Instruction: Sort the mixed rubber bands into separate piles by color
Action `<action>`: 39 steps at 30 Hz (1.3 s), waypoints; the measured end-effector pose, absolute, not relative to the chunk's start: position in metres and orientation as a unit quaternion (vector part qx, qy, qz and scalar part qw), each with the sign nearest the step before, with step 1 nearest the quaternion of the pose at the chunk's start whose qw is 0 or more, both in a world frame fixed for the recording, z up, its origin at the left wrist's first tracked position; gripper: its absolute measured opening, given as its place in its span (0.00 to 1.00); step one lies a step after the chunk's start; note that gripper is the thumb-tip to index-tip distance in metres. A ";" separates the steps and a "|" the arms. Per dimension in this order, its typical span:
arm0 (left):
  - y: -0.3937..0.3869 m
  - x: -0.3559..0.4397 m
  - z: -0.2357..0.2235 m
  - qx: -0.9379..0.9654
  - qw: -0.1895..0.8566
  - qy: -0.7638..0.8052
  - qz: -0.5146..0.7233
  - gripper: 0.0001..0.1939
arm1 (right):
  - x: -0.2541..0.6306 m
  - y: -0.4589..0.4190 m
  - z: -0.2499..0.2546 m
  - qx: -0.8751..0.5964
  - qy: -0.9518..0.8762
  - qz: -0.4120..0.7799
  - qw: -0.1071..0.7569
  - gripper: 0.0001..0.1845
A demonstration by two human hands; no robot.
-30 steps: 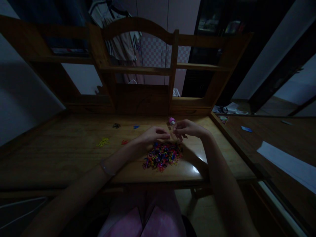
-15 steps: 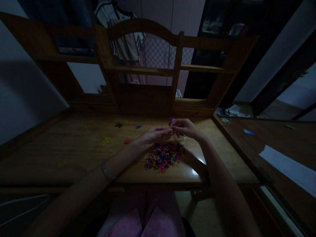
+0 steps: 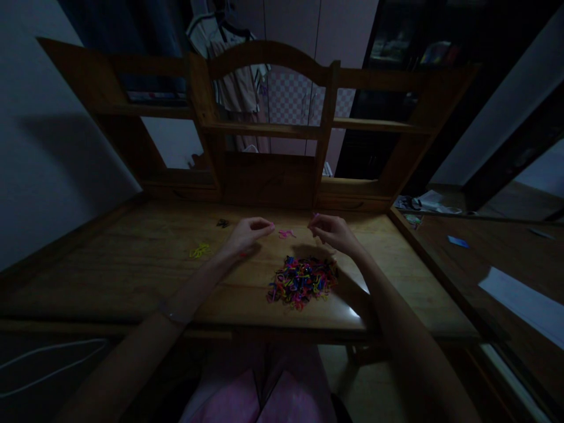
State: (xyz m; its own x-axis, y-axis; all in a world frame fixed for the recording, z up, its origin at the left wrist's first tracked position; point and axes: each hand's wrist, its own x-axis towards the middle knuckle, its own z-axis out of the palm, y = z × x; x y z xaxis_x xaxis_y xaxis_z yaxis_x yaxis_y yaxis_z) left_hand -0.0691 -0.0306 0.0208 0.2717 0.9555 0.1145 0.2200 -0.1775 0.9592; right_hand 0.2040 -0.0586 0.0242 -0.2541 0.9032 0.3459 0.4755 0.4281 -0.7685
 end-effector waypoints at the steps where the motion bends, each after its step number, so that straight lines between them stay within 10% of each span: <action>1: -0.029 -0.065 0.017 0.674 0.437 0.447 0.393 0.13 | 0.203 -0.058 0.023 -0.471 -0.754 0.243 0.390 0.10; 14: -0.003 -0.031 0.006 0.817 0.178 0.445 0.321 0.07 | 0.210 -0.060 0.026 -0.523 -0.719 0.074 0.452 0.08; 23: -0.054 -0.024 0.023 0.854 0.377 0.284 0.220 0.12 | 0.211 -0.060 0.027 -0.539 -0.709 0.036 0.453 0.08; 39: -0.131 -0.055 0.029 0.850 0.280 0.376 0.242 0.12 | 0.211 -0.059 0.022 -0.548 -0.717 0.036 0.429 0.09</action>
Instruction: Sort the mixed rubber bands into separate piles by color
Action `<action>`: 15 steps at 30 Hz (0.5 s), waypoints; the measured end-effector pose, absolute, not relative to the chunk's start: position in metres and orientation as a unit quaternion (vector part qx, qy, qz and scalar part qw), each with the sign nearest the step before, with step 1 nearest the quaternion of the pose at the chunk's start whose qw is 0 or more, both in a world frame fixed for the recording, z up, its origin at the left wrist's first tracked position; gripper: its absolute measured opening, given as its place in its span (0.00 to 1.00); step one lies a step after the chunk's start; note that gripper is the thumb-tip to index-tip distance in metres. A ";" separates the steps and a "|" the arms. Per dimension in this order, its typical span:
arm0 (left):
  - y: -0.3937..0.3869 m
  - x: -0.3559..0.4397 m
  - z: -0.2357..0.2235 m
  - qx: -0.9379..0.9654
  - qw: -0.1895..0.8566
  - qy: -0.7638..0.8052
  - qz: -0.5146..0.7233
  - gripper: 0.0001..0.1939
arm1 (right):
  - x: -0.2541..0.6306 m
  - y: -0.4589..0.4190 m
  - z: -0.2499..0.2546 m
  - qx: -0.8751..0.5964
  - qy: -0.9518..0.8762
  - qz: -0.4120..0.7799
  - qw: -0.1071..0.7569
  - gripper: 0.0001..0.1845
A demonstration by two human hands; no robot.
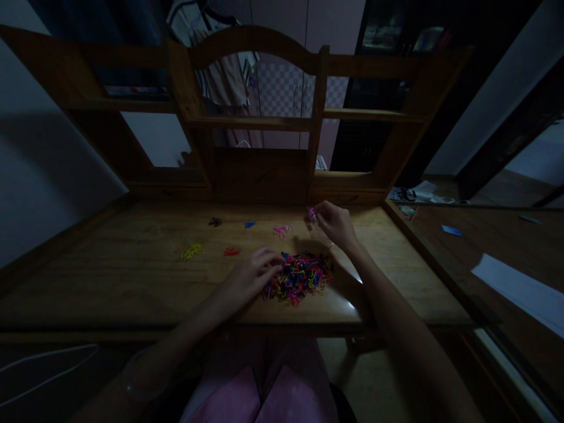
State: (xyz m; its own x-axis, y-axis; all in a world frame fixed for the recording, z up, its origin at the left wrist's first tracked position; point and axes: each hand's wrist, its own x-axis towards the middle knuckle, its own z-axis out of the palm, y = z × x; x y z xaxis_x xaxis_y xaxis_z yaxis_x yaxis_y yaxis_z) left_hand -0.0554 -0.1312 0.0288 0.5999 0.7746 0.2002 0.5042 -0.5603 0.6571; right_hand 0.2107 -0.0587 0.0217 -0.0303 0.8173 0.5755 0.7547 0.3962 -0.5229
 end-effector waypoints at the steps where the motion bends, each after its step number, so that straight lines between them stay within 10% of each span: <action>1: -0.135 -0.055 0.026 0.851 0.279 0.371 0.247 0.11 | 0.211 -0.059 0.021 -0.550 -0.717 0.036 0.427 0.09; 15: -0.153 -0.037 0.005 0.921 0.191 0.284 0.186 0.09 | 0.210 -0.058 0.020 -0.559 -0.720 0.025 0.410 0.08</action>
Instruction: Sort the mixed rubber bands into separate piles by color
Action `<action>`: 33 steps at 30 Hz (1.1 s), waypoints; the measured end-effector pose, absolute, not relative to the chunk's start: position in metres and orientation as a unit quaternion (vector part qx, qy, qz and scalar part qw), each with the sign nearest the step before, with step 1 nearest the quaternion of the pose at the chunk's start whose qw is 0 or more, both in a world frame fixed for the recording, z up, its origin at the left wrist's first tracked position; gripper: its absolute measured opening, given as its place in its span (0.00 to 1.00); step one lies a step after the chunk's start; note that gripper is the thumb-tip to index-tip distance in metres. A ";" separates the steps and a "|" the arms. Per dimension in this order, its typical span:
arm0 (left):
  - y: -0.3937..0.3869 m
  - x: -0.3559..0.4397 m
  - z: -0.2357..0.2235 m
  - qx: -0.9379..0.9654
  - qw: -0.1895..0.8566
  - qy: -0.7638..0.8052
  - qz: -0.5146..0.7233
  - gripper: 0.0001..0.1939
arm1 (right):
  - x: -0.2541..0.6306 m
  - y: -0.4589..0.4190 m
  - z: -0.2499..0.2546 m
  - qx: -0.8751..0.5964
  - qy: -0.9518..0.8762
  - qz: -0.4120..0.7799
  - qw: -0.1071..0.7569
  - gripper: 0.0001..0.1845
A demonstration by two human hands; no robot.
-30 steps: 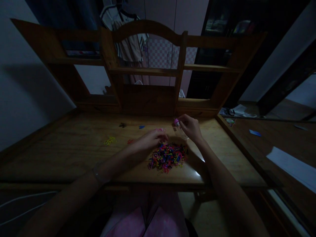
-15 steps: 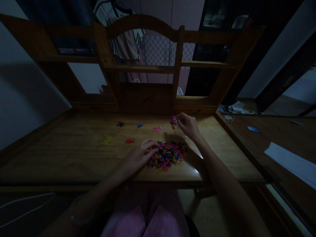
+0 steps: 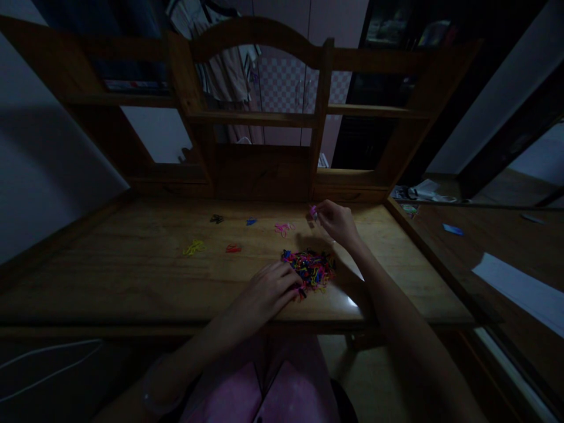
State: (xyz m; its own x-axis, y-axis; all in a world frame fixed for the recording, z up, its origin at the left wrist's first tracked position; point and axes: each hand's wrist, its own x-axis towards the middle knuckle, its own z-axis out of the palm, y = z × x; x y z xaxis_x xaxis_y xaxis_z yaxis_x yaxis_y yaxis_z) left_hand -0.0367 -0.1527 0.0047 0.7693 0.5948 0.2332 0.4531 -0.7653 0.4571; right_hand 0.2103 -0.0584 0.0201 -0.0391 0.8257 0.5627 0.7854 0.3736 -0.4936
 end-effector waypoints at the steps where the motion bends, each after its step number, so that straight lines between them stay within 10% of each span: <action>1: -0.152 -0.037 0.004 0.918 0.193 0.288 0.192 0.09 | 0.210 -0.059 0.020 -0.559 -0.721 0.026 0.409 0.08; 20: -0.131 -0.043 0.007 0.690 0.463 0.443 0.337 0.14 | 0.207 -0.061 0.023 -0.542 -0.723 0.063 0.424 0.08; 33: -0.126 -0.046 0.011 0.619 0.504 0.450 0.401 0.13 | 0.170 -0.089 0.038 -0.351 -0.790 0.433 0.255 0.22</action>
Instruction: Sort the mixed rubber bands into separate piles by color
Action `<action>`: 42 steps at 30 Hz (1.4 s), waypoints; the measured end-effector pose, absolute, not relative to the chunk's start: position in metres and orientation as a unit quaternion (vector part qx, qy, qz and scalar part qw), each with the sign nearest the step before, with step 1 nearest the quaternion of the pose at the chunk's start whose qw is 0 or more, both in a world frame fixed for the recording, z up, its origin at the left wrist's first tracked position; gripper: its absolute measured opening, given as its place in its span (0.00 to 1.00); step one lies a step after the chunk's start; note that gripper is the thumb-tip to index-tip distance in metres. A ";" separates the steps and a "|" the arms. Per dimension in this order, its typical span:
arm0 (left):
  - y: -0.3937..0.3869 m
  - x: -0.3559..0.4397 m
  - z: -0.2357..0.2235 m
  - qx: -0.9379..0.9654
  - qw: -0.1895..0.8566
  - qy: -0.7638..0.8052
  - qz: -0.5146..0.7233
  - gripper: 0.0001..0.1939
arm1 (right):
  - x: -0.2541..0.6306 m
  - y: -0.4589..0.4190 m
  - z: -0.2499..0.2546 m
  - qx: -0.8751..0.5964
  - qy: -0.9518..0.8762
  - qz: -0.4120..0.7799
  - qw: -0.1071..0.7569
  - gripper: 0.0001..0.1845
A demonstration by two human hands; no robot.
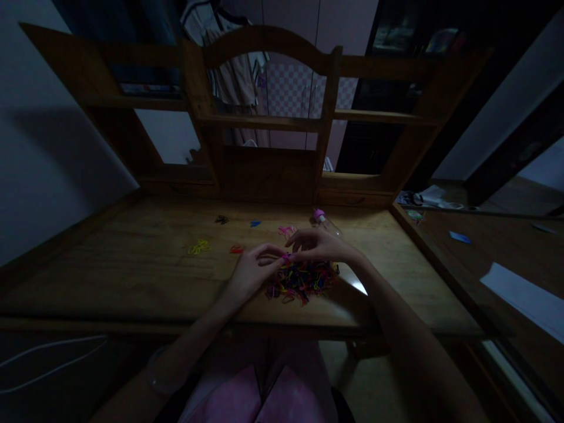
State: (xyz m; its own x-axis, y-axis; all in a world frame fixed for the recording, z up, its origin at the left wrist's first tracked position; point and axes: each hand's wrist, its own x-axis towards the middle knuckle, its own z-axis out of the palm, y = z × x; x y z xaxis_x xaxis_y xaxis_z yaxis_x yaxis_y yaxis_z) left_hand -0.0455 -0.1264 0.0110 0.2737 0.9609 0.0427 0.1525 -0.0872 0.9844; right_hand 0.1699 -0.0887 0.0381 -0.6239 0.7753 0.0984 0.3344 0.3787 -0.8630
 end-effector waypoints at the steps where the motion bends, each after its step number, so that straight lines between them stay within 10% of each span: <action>1: -0.127 -0.045 0.011 0.615 0.504 0.445 0.413 0.14 | 0.167 -0.090 0.038 -0.343 -0.791 0.443 0.246 0.24; 42: -0.125 -0.042 0.012 0.633 0.436 0.430 0.473 0.12 | 0.175 -0.085 0.037 -0.338 -0.768 0.495 0.227 0.13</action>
State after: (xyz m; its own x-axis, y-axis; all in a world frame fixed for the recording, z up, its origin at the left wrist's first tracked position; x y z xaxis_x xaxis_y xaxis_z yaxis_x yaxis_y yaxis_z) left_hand -0.0418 -0.1253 0.0120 0.1824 0.9572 0.2245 0.1308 -0.2500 0.9594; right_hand 0.1751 -0.0854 0.0370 -0.6687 0.7434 0.0138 0.2951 0.2823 -0.9128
